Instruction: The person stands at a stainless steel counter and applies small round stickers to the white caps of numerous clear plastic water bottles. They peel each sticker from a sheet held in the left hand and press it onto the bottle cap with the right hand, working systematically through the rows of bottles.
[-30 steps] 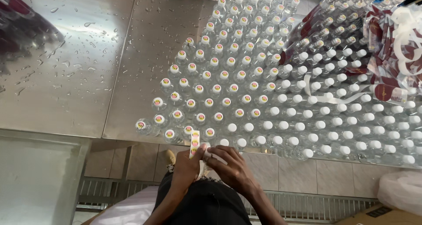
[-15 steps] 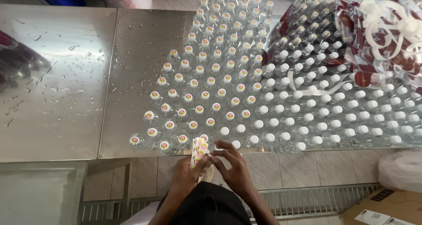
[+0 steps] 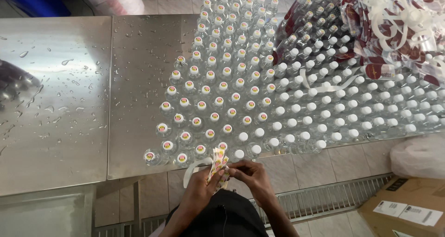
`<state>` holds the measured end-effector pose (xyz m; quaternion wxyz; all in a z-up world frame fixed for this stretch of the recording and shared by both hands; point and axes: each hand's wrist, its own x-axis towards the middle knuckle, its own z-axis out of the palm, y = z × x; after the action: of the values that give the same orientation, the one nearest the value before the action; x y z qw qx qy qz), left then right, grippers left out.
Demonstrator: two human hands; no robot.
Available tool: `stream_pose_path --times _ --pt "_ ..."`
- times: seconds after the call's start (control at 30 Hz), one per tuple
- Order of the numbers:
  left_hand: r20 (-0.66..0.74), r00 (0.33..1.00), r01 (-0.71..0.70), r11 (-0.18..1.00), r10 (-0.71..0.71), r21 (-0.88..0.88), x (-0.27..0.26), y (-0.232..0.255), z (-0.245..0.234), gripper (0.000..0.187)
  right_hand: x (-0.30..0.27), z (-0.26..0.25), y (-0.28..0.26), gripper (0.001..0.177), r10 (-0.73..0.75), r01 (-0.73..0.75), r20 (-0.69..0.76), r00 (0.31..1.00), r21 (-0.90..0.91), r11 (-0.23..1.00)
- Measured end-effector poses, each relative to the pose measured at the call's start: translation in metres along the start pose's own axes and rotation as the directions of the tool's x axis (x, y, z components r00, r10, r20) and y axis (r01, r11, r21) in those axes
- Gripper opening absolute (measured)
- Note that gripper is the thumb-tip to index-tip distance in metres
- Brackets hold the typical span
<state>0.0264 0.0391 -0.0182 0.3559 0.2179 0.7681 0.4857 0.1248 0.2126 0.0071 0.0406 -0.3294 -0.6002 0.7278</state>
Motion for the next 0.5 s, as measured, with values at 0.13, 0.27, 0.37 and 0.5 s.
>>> stream_pose_path --times 0.13,0.27,0.37,0.5 --pt "0.078 0.997 -0.015 0.999 0.011 0.046 -0.001 -0.008 -0.008 0.042 -0.004 0.002 0.011 0.031 0.063 -0.062 -0.029 0.998 0.023 0.998" --pt "0.126 0.989 -0.078 0.997 0.076 0.005 -0.004 -0.020 -0.007 0.033 -0.010 -0.003 0.023 0.023 0.075 -0.078 0.044 0.996 0.061 0.995" --pt "0.154 0.987 -0.052 0.998 0.055 -0.023 -0.006 -0.019 -0.008 0.031 -0.012 -0.004 0.022 0.022 0.087 -0.087 0.064 0.994 0.003 0.996" --pt "0.140 0.990 0.007 1.000 -0.010 0.020 -0.001 -0.024 -0.006 0.034 -0.001 -0.013 0.024 0.023 0.039 -0.028 0.188 0.981 -0.058 0.998"
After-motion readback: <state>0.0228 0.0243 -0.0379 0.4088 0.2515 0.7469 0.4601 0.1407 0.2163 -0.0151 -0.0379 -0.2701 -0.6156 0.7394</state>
